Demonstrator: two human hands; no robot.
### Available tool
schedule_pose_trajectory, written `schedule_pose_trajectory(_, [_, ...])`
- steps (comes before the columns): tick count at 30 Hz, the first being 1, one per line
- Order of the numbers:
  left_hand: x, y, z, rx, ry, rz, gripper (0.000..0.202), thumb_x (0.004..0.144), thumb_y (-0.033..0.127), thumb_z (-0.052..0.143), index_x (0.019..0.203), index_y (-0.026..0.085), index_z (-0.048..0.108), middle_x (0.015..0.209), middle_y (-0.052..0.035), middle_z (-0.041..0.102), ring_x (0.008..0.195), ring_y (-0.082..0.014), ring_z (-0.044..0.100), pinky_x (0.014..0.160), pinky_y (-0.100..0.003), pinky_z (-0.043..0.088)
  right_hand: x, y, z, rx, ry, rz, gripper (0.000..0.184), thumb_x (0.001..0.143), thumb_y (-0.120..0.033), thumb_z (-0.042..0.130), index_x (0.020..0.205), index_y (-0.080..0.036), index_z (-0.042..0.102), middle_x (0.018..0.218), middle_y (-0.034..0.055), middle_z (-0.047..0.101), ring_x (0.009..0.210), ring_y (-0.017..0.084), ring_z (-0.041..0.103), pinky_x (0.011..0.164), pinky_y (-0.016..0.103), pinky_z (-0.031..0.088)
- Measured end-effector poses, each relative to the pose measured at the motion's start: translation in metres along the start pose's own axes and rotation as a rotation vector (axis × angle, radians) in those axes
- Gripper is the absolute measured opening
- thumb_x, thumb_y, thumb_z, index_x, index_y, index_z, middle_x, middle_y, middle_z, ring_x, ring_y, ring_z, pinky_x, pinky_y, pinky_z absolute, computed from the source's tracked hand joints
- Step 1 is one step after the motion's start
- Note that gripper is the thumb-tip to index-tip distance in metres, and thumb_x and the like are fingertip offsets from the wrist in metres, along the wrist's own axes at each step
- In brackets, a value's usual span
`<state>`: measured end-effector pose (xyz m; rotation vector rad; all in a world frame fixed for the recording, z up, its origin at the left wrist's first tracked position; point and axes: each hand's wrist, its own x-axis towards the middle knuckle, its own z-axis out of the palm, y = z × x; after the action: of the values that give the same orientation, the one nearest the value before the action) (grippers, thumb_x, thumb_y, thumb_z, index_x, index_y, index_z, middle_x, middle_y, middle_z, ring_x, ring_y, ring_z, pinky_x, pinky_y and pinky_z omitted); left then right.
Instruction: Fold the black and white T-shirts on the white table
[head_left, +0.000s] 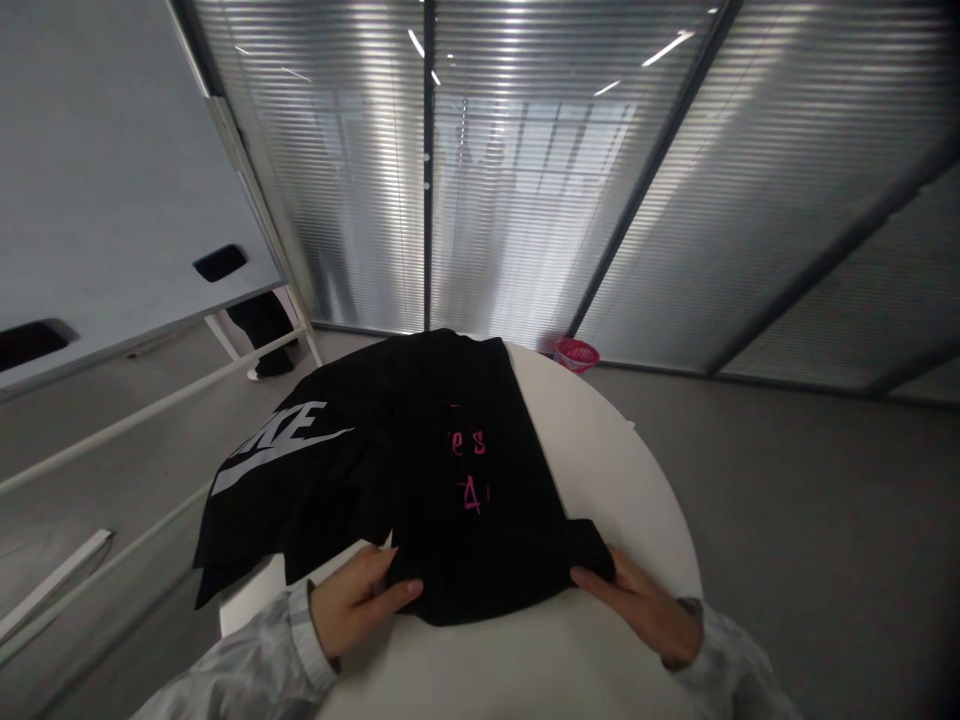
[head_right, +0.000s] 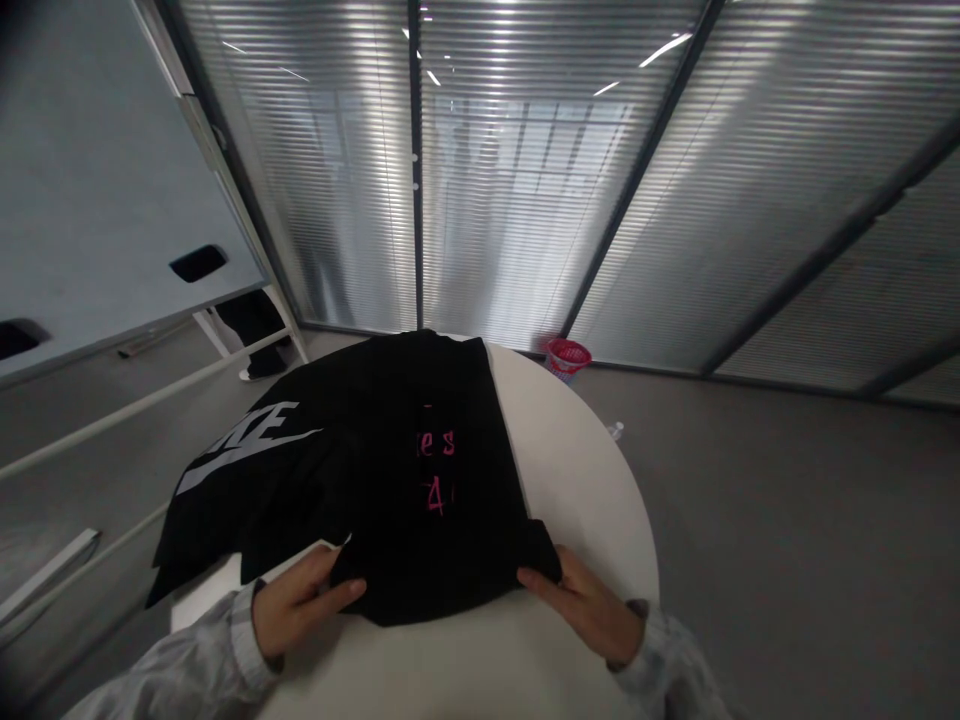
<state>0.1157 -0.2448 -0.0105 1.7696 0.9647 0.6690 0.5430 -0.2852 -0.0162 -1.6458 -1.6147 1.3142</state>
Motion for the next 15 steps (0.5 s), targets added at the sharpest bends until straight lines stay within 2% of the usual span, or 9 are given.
schedule_pose_trajectory(4, [-0.013, 0.018, 0.005, -0.177, -0.245, -0.02, 0.056, 0.102, 0.069, 0.059, 0.088, 0.017, 0.075, 0.065, 0.0001, 0.055, 0.061, -0.013, 0.049, 0.057, -0.024, 0.044, -0.021, -0.025, -0.003, 0.13, -0.219, 0.063, 0.075, 0.087, -0.082, 0.069, 0.127, -0.02, 0.079, 0.124, 0.0138, 0.078, 0.12, 0.038, 0.071, 0.111, 0.055, 0.055])
schedule_pose_trajectory(6, [-0.012, 0.023, 0.005, -0.234, -0.24, -0.049, 0.055, 0.103, 0.067, 0.06, 0.092, 0.016, 0.076, 0.07, -0.0012, 0.061, 0.065, -0.0141, 0.053, 0.06, -0.025, 0.048, -0.02, -0.037, -0.004, 0.129, -0.276, 0.061, 0.067, 0.091, -0.078, 0.068, 0.123, -0.021, 0.081, 0.118, 0.0119, 0.08, 0.117, 0.036, 0.071, 0.11, 0.053, 0.056])
schedule_pose_trajectory(8, [-0.003, 0.024, 0.002, -0.248, -0.104, -0.09, 0.05, 0.101, 0.065, 0.065, 0.096, 0.017, 0.079, 0.08, -0.0029, 0.069, 0.074, -0.0174, 0.06, 0.07, -0.027, 0.055, -0.01, -0.044, -0.005, 0.111, -0.249, 0.028, 0.061, 0.096, -0.073, 0.066, 0.125, -0.022, 0.08, 0.118, 0.0103, 0.08, 0.117, 0.034, 0.071, 0.112, 0.052, 0.055])
schedule_pose_trajectory(10, [0.013, 0.022, -0.003, -0.285, 0.07, -0.122, 0.044, 0.099, 0.061, 0.07, 0.104, 0.019, 0.081, 0.095, -0.0047, 0.077, 0.091, -0.0223, 0.068, 0.087, -0.032, 0.059, 0.008, -0.046, -0.007, 0.109, -0.163, -0.019, 0.059, 0.097, -0.07, 0.067, 0.131, -0.023, 0.078, 0.125, 0.0097, 0.079, 0.121, 0.034, 0.07, 0.116, 0.053, 0.052])
schedule_pose_trajectory(13, [0.048, 0.015, -0.011, -0.452, 0.257, -0.147, 0.042, 0.095, 0.057, 0.077, 0.118, 0.021, 0.08, 0.118, -0.0065, 0.08, 0.118, -0.0276, 0.07, 0.11, -0.038, 0.055, 0.045, -0.044, -0.01, 0.21, -0.062, -0.057, 0.06, 0.093, -0.068, 0.074, 0.133, -0.023, 0.077, 0.132, 0.0099, 0.077, 0.128, 0.036, 0.069, 0.119, 0.056, 0.05])
schedule_pose_trajectory(15, [0.072, 0.009, -0.014, -0.595, 0.325, -0.198, 0.045, 0.089, 0.054, 0.083, 0.119, 0.021, 0.08, 0.122, -0.0077, 0.08, 0.122, -0.0297, 0.071, 0.114, -0.041, 0.054, 0.071, -0.043, -0.01, 0.345, -0.038, -0.06, 0.055, 0.09, -0.062, 0.08, 0.128, -0.023, 0.079, 0.131, 0.0093, 0.078, 0.129, 0.037, 0.069, 0.121, 0.056, 0.048])
